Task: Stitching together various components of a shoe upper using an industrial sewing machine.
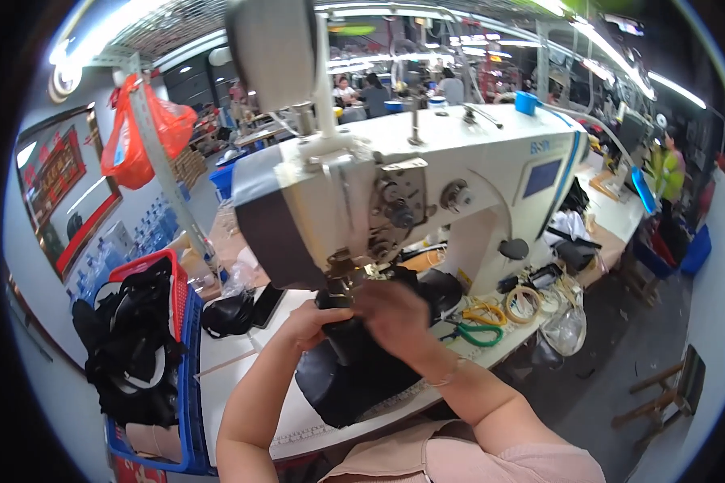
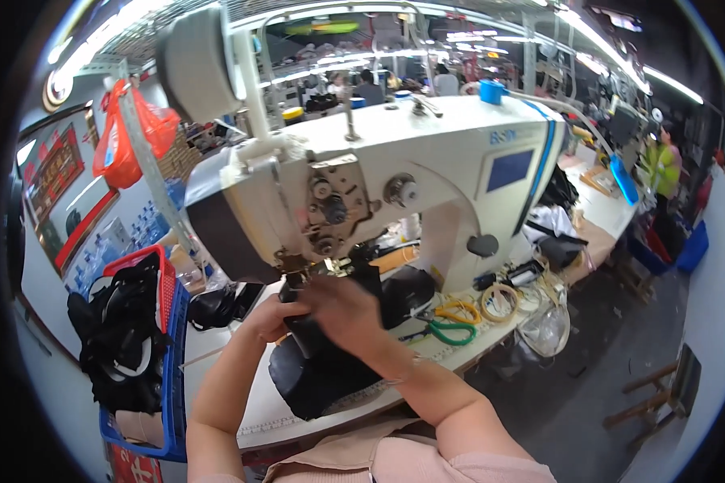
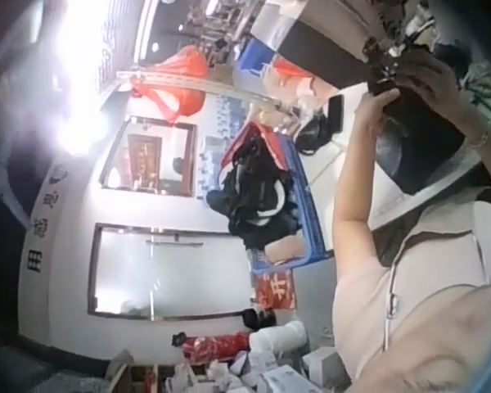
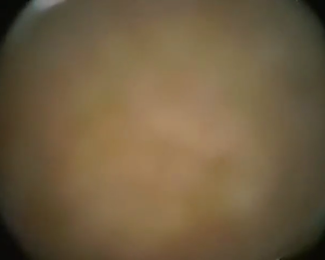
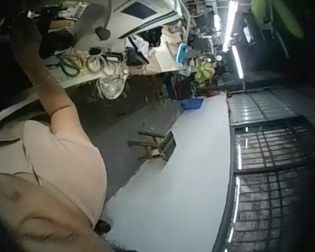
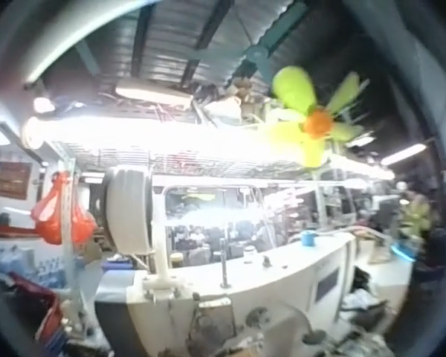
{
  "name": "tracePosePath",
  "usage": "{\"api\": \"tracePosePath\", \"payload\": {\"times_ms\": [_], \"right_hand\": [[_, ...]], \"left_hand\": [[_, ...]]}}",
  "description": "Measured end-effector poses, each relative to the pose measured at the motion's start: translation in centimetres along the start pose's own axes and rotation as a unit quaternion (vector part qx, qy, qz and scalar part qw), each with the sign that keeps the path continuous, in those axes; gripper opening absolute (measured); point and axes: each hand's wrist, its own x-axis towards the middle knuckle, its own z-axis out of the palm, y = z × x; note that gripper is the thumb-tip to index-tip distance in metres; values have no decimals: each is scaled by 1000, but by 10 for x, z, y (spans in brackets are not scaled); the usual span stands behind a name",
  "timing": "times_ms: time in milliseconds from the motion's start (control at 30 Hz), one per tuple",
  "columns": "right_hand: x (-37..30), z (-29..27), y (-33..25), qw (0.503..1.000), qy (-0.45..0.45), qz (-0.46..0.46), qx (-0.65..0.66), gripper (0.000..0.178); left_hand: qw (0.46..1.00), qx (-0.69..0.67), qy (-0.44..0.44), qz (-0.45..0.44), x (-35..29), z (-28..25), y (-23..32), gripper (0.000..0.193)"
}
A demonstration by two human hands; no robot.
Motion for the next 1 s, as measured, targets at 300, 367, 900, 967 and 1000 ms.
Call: {"api": "tracePosePath", "payload": {"times_ms": [300,367,900,967,1000], "right_hand": [[4,-14,100,675,101,512,521,6],[2,-6,105,723,57,537,431,8],[4,-2,107,712,28,515,475,9],[1,-2,111,718,15,506,478,9],[-1,-2,113,718,14,506,478,9]], "left_hand": [[999,-41,0,-10,-5,9,1,38],[999,-44,-9,-19,-9,14,4,39],[997,-70,-8,-9,-12,20,4,41],[998,-62,-2,-5,-13,22,7,41],[998,-64,-2,-5,-13,23,7,41]]}}
